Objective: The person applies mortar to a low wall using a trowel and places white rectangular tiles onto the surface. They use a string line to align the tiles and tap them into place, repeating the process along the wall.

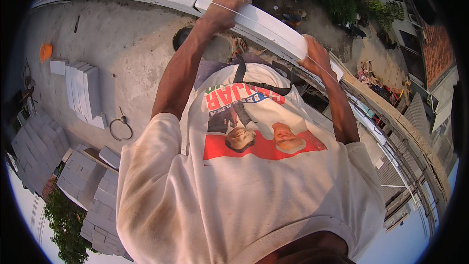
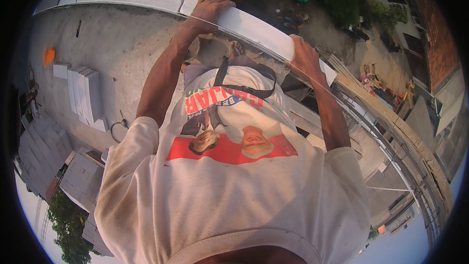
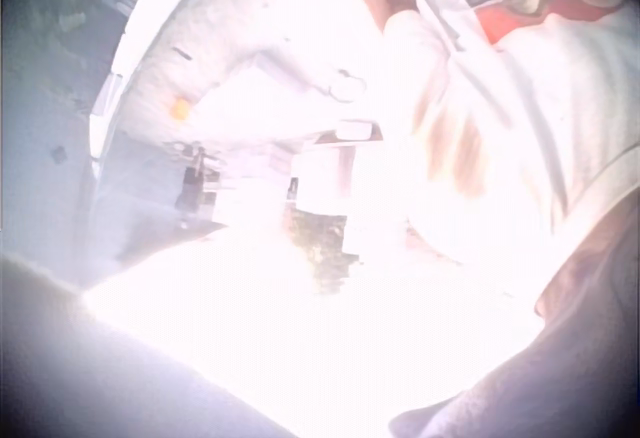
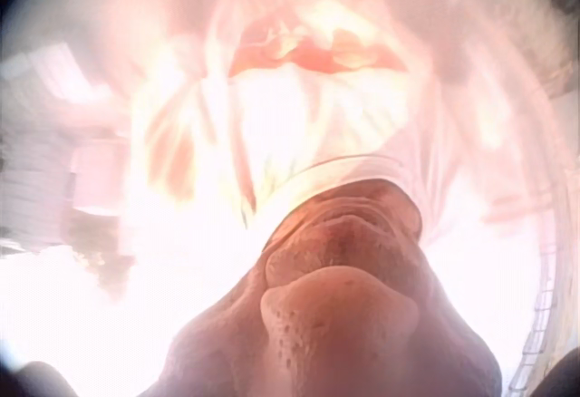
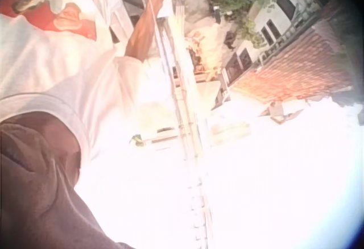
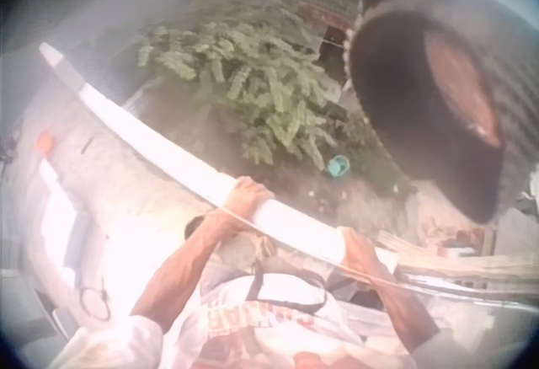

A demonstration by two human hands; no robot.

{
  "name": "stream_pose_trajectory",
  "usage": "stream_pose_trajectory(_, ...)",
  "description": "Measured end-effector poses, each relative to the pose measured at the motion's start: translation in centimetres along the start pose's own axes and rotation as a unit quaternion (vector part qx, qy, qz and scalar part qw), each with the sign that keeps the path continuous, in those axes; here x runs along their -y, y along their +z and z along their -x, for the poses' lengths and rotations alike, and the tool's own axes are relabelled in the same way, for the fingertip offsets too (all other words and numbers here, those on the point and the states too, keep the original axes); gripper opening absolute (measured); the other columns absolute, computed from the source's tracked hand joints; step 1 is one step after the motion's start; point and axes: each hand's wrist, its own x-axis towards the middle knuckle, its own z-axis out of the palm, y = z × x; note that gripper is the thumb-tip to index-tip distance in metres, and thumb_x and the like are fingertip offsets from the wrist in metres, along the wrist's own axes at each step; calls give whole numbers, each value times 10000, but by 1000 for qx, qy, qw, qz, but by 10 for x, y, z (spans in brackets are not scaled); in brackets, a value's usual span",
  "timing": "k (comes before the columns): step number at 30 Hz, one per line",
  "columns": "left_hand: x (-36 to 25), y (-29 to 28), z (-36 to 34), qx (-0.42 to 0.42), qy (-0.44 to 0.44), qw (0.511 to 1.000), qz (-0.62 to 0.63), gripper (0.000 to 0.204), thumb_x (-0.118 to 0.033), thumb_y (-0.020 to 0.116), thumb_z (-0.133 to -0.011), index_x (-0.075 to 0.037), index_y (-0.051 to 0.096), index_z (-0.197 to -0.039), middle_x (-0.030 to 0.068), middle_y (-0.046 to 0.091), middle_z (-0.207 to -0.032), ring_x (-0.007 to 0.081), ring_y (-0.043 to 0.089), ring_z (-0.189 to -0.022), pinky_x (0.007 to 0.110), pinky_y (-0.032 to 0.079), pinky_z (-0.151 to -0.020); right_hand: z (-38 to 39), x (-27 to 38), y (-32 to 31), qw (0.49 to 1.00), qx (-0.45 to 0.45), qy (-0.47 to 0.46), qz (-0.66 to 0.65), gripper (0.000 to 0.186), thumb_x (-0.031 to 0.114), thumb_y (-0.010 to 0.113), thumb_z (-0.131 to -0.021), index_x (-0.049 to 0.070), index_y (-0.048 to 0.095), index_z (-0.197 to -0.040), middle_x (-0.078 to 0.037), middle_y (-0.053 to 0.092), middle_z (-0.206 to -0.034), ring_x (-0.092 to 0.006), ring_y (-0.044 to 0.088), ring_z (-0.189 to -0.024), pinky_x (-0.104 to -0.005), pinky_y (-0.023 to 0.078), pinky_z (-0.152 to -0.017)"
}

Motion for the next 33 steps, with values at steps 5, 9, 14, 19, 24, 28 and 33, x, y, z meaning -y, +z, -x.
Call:
stream_pose_trajectory(5, 3, 0, 3, -4, 3, 1000, 0, 701, -130, 895, -647, -155, 693, -1318, 54, 706, -1275, 281, 617, -1253, 463, 350, -1224, -2, 3, 1, 1000, -1, -4, 0, 919, 192, 914, -675, 119, 474, -1479, -171, 618, -1410, -398, 613, -1301, -509, 510, -1092)
stream_pose_trajectory(9, 10, 1, 2, 30, 17, 999, -35, 785, -122, 907, -652, -164, 639, -1389, 60, 667, -1355, 282, 583, -1337, 490, 297, -1271, 0, 2, -2, 1000, 2, -13, -22, 941, 191, 925, -686, 98, 454, -1495, -192, 586, -1439, -405, 576, -1342, -516, 470, -1133)
stream_pose_trajectory(14, 39, -39, 15, 102, -49, 982, -152, 995, -212, 956, -617, -164, 501, -1500, 65, 558, -1506, 271, 483, -1458, 587, 173, -1310, 34, -35, -21, 999, 18, 8, 26, 1076, 190, 965, -634, 110, 396, -1545, -167, 537, -1472, -389, 518, -1392, -544, 432, -1135)
stream_pose_trajectory(19, 76, -70, 21, 175, -31, 980, -89, 981, -74, 920, -633, -144, 481, -1507, 95, 564, -1485, 293, 499, -1444, 512, 232, -1312, 86, -115, -8, 995, 48, 72, 55, 1160, 127, 980, -594, 137, 357, -1572, -156, 513, -1507, -389, 486, -1431, -553, 454, -1126)
stream_pose_trajectory(24, 76, -81, 13, 197, 24, 975, -104, 1013, -115, 973, -636, -121, 459, -1510, 106, 570, -1479, 296, 511, -1430, 515, 261, -1300, 91, -132, 11, 998, 13, 62, 22, 879, 2, 837, -710, 24, 436, -1492, -261, 539, -1441, -458, 500, -1374, -516, 458, -1127)
stream_pose_trajectory(28, 67, -89, 8, 201, 55, 969, -132, 988, -133, 971, -640, -108, 470, -1492, 110, 589, -1442, 301, 524, -1410, 504, 242, -1308, 97, -139, 23, 997, -63, 27, 48, 791, -50, 816, -682, 70, 452, -1374, -189, 586, -1277, -447, 583, -1218, -548, 528, -964)
stream_pose_trajectory(33, 85, -83, 12, 181, 85, 971, -130, 964, -168, 964, -650, -107, 478, -1480, 130, 615, -1371, 327, 552, -1363, 513, 290, -1288, 94, -132, 20, 996, -43, 58, 47, 772, -68, 795, -693, 67, 460, -1375, -182, 595, -1288, -440, 582, -1236, -547, 527, -982)
